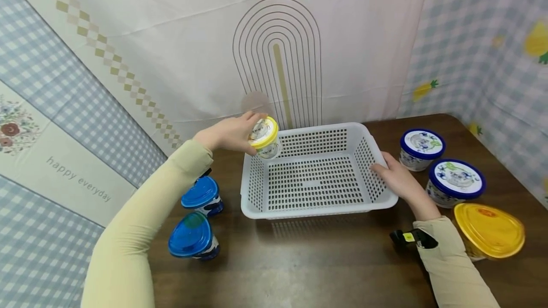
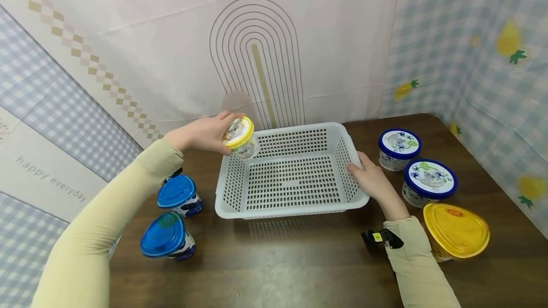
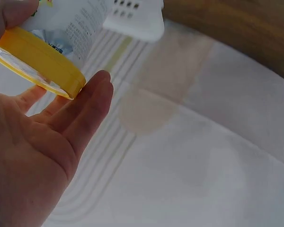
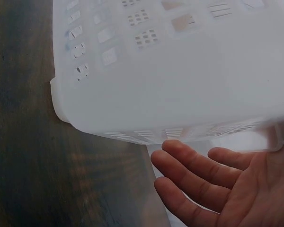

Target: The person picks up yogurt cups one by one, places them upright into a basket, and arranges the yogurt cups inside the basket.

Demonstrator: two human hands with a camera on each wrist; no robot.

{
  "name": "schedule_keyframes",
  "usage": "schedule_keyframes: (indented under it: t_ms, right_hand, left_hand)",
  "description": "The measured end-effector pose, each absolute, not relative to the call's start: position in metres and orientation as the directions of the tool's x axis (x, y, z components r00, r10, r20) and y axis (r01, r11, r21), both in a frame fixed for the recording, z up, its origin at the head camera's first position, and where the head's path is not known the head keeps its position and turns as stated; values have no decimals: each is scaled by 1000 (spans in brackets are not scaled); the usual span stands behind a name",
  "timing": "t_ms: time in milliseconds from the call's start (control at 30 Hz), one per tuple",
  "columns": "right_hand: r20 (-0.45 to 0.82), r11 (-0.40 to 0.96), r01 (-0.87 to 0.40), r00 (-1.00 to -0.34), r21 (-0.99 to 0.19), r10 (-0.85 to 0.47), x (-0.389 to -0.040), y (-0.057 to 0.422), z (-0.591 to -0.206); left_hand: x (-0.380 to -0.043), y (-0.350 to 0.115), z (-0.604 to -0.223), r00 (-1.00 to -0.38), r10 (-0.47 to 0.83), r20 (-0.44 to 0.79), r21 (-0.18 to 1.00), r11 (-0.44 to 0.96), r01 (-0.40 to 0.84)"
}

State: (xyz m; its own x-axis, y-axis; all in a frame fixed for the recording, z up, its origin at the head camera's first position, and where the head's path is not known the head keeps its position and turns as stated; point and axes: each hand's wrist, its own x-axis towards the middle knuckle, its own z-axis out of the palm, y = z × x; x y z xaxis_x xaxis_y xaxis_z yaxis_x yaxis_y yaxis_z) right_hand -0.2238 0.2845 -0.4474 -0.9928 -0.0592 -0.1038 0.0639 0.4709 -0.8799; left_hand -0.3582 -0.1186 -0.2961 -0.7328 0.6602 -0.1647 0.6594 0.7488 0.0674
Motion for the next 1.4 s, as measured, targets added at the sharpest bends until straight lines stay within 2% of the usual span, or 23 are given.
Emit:
schedule_keyframes:
  t_ms: [333, 633, 867, 1133, 1400]
  right_hand:
    - [-111, 468, 73, -992, -881, -54, -224, 285, -448]
    - [-110, 477, 71, -992, -876, -56, -222, 281, -448]
    - [-107, 479, 67, -993, -875, -56, -223, 281, -448]
    - [-105, 480, 62, -992, -875, -63, -223, 282, -449]
    - [-104, 480, 58, -992, -875, -69, -217, 285, -453]
  left_hand:
    - [-356, -98, -327, -700, 669, -249, 43, 730, 682]
    - [-357, -97, -349, -695, 640, -328, 110, 756, 645]
    - [-359, -98, -358, -674, 665, -322, 123, 735, 667]
    - [-363, -94, -373, -671, 663, -331, 46, 722, 690]
    - [-361, -90, -379, -661, 673, -332, 61, 715, 697]
